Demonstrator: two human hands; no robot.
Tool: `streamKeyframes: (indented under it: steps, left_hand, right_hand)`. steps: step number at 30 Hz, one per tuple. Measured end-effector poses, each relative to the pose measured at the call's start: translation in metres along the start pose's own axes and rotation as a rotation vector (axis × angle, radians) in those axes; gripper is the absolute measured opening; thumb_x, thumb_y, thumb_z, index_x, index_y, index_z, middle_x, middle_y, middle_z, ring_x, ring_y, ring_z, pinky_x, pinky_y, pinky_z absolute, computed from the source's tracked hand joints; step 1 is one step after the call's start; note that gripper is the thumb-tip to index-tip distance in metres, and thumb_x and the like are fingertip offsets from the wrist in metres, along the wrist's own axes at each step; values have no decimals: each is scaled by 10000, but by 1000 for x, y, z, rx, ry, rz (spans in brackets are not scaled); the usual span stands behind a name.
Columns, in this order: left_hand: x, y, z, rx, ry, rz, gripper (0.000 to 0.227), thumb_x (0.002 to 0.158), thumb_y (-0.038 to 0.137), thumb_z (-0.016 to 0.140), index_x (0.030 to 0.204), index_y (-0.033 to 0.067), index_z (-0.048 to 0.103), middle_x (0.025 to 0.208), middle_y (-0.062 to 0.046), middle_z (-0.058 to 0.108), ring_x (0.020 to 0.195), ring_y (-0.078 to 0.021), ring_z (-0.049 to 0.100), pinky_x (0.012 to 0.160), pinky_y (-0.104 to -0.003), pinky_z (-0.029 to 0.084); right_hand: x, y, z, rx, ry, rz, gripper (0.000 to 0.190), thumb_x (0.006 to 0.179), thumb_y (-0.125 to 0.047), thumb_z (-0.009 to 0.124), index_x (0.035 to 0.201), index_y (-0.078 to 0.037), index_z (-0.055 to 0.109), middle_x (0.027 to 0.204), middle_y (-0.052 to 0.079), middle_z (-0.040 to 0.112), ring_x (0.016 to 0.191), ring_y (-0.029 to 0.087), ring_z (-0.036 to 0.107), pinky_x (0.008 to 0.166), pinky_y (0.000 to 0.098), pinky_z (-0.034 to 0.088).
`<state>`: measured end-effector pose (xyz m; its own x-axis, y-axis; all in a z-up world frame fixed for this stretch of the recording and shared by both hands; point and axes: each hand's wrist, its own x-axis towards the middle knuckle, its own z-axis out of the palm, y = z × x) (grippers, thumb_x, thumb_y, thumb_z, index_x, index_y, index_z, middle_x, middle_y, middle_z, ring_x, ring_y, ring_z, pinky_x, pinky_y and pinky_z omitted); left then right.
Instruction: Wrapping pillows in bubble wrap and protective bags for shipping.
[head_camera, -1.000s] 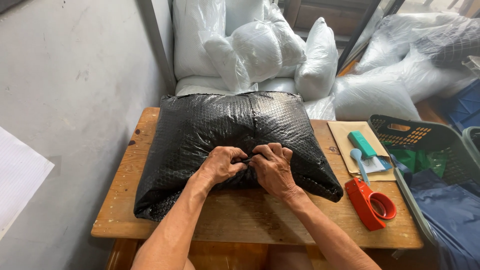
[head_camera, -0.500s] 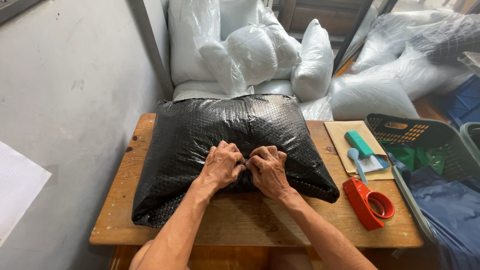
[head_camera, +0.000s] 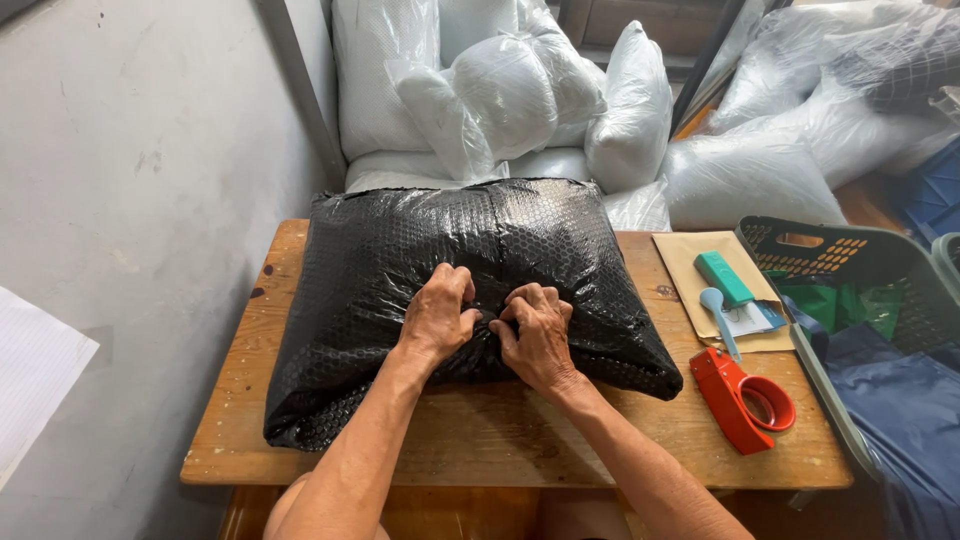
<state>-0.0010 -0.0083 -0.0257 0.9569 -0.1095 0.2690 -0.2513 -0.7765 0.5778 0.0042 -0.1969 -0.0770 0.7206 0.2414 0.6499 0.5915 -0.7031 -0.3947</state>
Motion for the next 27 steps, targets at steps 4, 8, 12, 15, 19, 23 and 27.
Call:
streamKeyframes:
  steps: [4, 8, 12, 15, 19, 23, 27]
  left_hand:
    - [3, -3, 0, -27, -5, 7, 251, 791, 188, 818, 898, 164, 592, 966, -45, 584, 886, -277, 702, 772, -419, 595]
    - [2, 4, -6, -57, -54, -8, 435, 666, 247, 914, 933, 147, 585, 985, -74, 597, 903, -300, 712, 790, -451, 607]
    - [5, 2, 1, 4, -15, 4, 424, 687, 183, 909, 927, 151, 561, 984, -75, 580, 917, -348, 714, 789, -466, 608]
    - [6, -3, 5, -9, -4, -34, 344, 736, 213, 871, 894, 179, 567, 948, -35, 587, 870, -305, 721, 761, -442, 608]
    - [10, -5, 7, -31, 24, -56, 300, 756, 180, 857, 864, 171, 578, 917, -17, 604, 834, -248, 734, 742, -403, 614]
    - [11, -2, 4, -32, 29, -46, 237, 803, 185, 823, 874, 163, 598, 919, -41, 621, 845, -294, 738, 745, -440, 615]
    - [12, -6, 5, -62, 4, -55, 226, 807, 191, 812, 889, 176, 602, 928, -39, 627, 874, -296, 736, 766, -441, 611]
  right_hand:
    - [0, 1, 1, -15, 1, -18, 193, 754, -235, 823, 769, -165, 644, 1001, -15, 558, 1036, 233, 572, 893, 409, 394]
    - [-2, 5, 4, -6, -20, 25, 209, 765, -257, 823, 778, -178, 631, 1002, -30, 549, 1044, 221, 566, 899, 406, 385]
    - [3, 6, 0, -22, -94, 79, 273, 768, -297, 823, 888, -220, 589, 978, -43, 519, 1026, 217, 566, 888, 405, 386]
    - [11, 0, -7, -71, -123, 80, 339, 758, -346, 841, 925, -216, 575, 949, -26, 525, 969, 227, 576, 834, 411, 398]
    - [20, 0, -6, -82, -111, 81, 414, 729, -408, 846, 932, -212, 543, 910, -18, 540, 937, 243, 596, 816, 415, 409]
    - [27, 9, 0, -84, -113, 154, 309, 818, -369, 796, 883, -199, 546, 805, 2, 578, 843, 269, 630, 751, 417, 464]
    - [36, -2, -15, 19, -127, 222, 354, 809, -438, 812, 852, -201, 553, 753, 10, 627, 804, 281, 662, 730, 424, 497]
